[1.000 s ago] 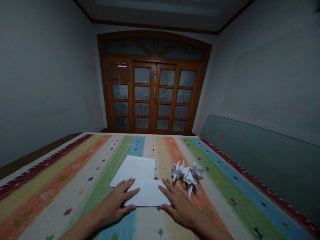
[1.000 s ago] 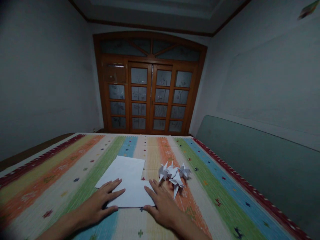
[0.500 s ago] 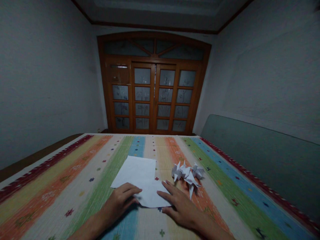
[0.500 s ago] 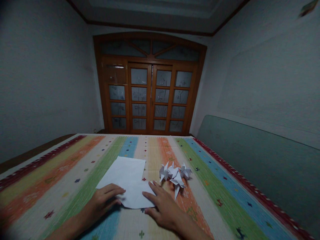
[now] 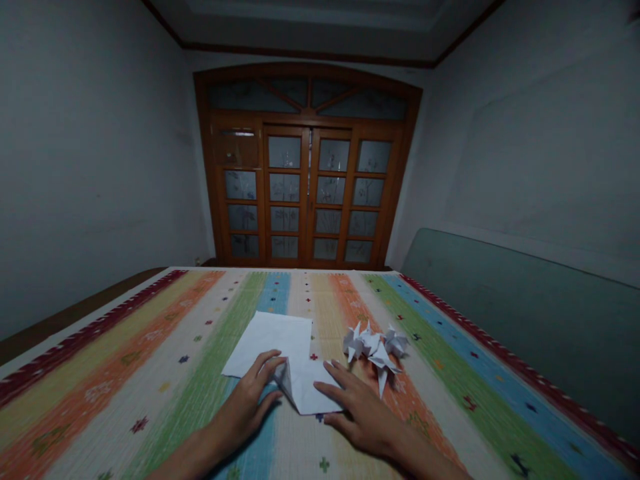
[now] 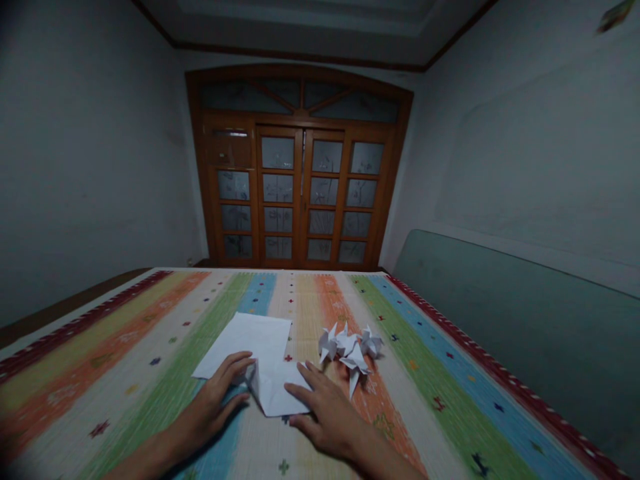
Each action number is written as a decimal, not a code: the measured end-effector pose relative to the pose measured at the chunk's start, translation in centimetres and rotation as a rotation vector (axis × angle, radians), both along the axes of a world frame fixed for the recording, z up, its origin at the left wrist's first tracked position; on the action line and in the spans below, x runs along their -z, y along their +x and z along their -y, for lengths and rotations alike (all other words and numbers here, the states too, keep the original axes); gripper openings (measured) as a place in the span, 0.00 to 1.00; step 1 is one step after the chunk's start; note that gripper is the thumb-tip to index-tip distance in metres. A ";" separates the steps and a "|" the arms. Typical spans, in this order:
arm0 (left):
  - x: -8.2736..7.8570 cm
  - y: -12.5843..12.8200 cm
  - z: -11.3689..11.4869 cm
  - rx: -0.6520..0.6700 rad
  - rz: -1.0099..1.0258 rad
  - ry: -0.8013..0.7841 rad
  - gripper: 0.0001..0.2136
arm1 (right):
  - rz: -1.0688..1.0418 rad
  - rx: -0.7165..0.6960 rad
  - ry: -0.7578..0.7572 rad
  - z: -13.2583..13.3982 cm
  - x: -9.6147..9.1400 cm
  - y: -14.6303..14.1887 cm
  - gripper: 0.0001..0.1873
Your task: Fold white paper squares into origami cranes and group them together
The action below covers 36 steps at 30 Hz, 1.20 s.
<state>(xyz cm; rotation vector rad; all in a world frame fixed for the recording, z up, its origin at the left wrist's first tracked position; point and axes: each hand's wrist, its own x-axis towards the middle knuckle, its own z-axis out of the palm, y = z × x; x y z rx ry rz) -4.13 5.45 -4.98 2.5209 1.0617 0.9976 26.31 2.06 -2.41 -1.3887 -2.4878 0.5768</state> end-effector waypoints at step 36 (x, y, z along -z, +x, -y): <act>-0.4 -0.2 0.4 0.024 -0.487 -0.042 0.24 | 0.041 0.004 0.019 0.1 -0.2 -0.1 0.31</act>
